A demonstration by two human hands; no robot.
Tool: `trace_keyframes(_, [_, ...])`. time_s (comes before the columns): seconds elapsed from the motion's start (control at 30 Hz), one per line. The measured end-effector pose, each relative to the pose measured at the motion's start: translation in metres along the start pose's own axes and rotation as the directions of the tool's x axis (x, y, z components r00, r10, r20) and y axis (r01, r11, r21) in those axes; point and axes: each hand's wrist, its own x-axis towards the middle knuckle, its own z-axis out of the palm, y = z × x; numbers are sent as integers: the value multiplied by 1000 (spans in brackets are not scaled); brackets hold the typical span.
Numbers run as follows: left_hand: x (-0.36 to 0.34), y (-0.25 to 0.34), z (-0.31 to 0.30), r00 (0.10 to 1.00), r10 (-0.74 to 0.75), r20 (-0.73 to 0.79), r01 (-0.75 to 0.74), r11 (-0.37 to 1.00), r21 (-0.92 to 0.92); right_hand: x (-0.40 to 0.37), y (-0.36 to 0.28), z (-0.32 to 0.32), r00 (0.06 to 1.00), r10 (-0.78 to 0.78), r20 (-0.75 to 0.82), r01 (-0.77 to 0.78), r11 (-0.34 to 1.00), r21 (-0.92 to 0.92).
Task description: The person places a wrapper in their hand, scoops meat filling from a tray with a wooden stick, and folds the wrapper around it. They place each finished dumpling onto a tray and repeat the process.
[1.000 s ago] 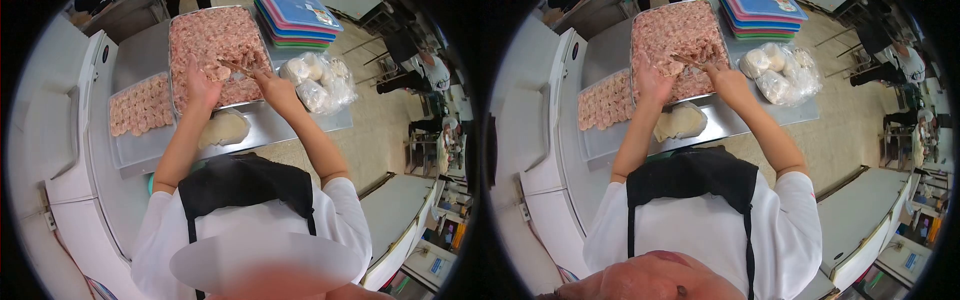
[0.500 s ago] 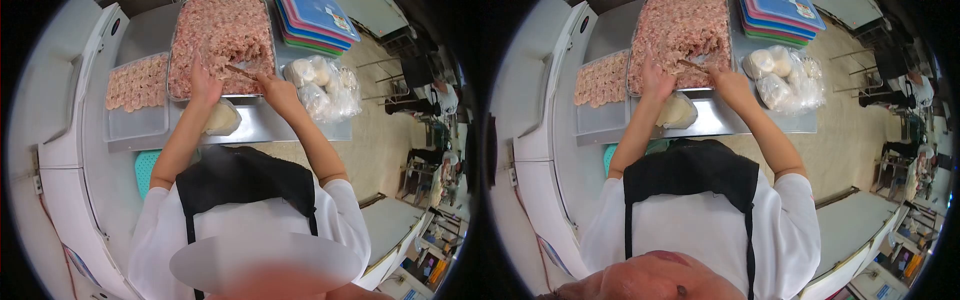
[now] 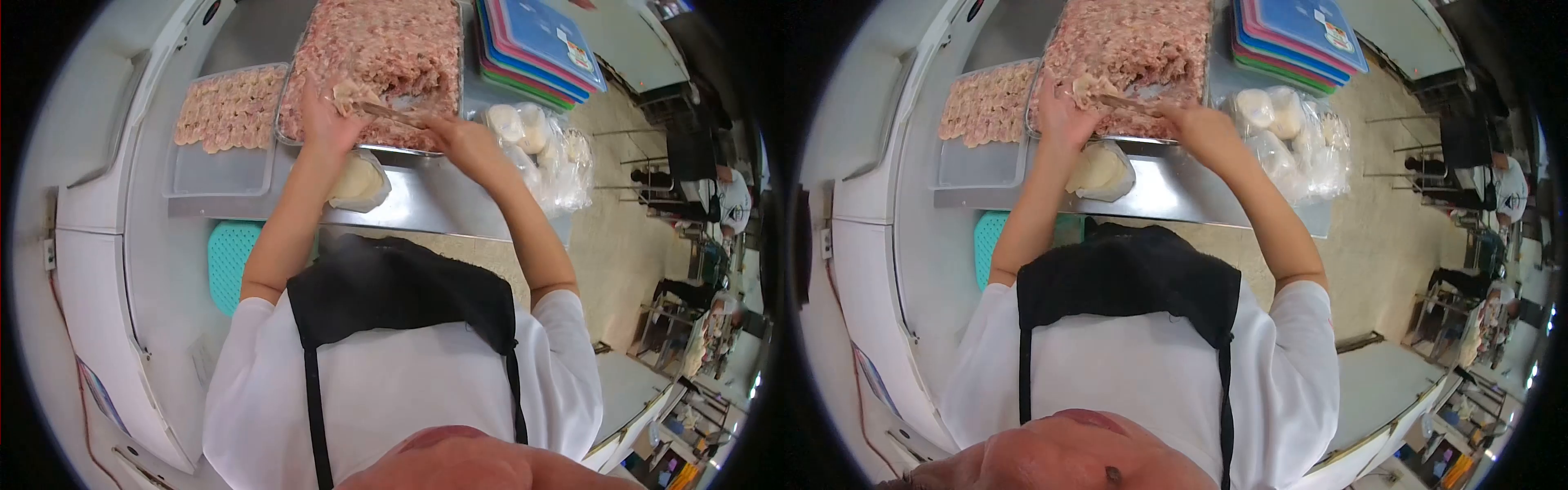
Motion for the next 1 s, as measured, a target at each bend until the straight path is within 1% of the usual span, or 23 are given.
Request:
trace_keyframes(0.03, [6, 4, -4, 1000, 8, -17, -8, 1000, -11, 0, -5, -19, 999, 15, 31, -14, 999, -36])
trace_keyframes(0.13, [19, 1, -11, 999, 46, -25, -45, 998, 41, -6, -31, -28, 998, 0, -69, -4, 998, -59])
trace_keyframes(0.23, [33, 1, -15, 997, 62, 47, -60, 997, -46, 7, -33, -1, 997, 8, -80, -3, 998, 65])
trace_keyframes(0.33, [20, 18, -17, 987, 86, 137, -85, 996, -13, 11, -11, -9, 974, -85, -210, 131, 967, 220])
trace_keyframes(0.37, [20, 23, -22, 973, 69, 220, -83, 995, 56, 11, -7, -14, 977, -8, -212, 87, 926, 367])
trace_keyframes(0.43, [21, 27, -26, 924, 14, 381, -91, 979, 185, 10, -2, -16, 978, 131, -163, -36, 874, 484])
trace_keyframes(0.47, [21, 28, -27, 896, 83, 435, -296, 842, 450, 7, 0, -17, 971, 198, -131, -97, 837, 538])
trace_keyframes(0.5, [16, 31, -22, 854, 127, 504, -472, 596, 650, 5, 2, -23, 980, 196, 18, -167, 778, 605])
trace_keyframes(0.53, [15, 36, -17, 799, 142, 584, -599, 268, 754, 6, 1, -32, 971, 178, 161, -240, 715, 656])
trace_keyframes(0.57, [15, 39, -15, 746, 160, 646, -665, 142, 733, 6, -1, -40, 943, 143, 302, -319, 648, 691])
trace_keyframes(0.63, [17, 43, -9, 624, 163, 764, -757, -117, 643, 4, -6, -48, 941, 130, 311, -318, 645, 695])
trace_keyframes(0.67, [17, 48, -6, 659, 24, 752, -749, -75, 659, 1, -10, -51, 941, 126, 315, -319, 642, 697])
trace_keyframes(0.7, [14, 57, 1, 677, -118, 726, -734, -35, 678, 0, -17, -52, 953, 121, 277, -284, 672, 684])
trace_keyframes(0.73, [12, 63, 4, 678, -259, 688, -712, 0, 702, 0, -26, -50, 964, 114, 241, -250, 700, 669])
trace_keyframes(0.77, [18, 65, 3, 696, -339, 633, -666, 27, 746, 2, -33, -49, 973, 105, 205, -215, 728, 651])
trace_keyframes(0.83, [33, 69, -4, 703, -493, 512, -558, 64, 827, 9, -32, -35, 956, 93, 280, -262, 704, 660])
trace_keyframes(0.87, [38, 71, -8, 678, -474, 561, -624, 32, 781, 14, -28, -25, 945, 87, 315, -285, 692, 664])
trace_keyframes(0.9, [42, 72, -12, 648, -459, 608, -684, 0, 729, 18, -16, -6, 982, 24, 186, -144, 731, 667])
trace_keyframes(0.93, [47, 71, -15, 613, -445, 653, -740, -33, 672, 24, 1, 16, 997, -45, 56, -2, 760, 650])
trace_keyframes(0.97, [54, 66, -22, 633, -365, 683, -745, -45, 666, 30, 12, 27, 990, -120, -72, 139, 779, 611])
trace_keyframes(1.0, [58, 61, -26, 647, -282, 708, -748, -58, 661, 34, 14, 23, 987, -93, -128, 144, 864, 482])
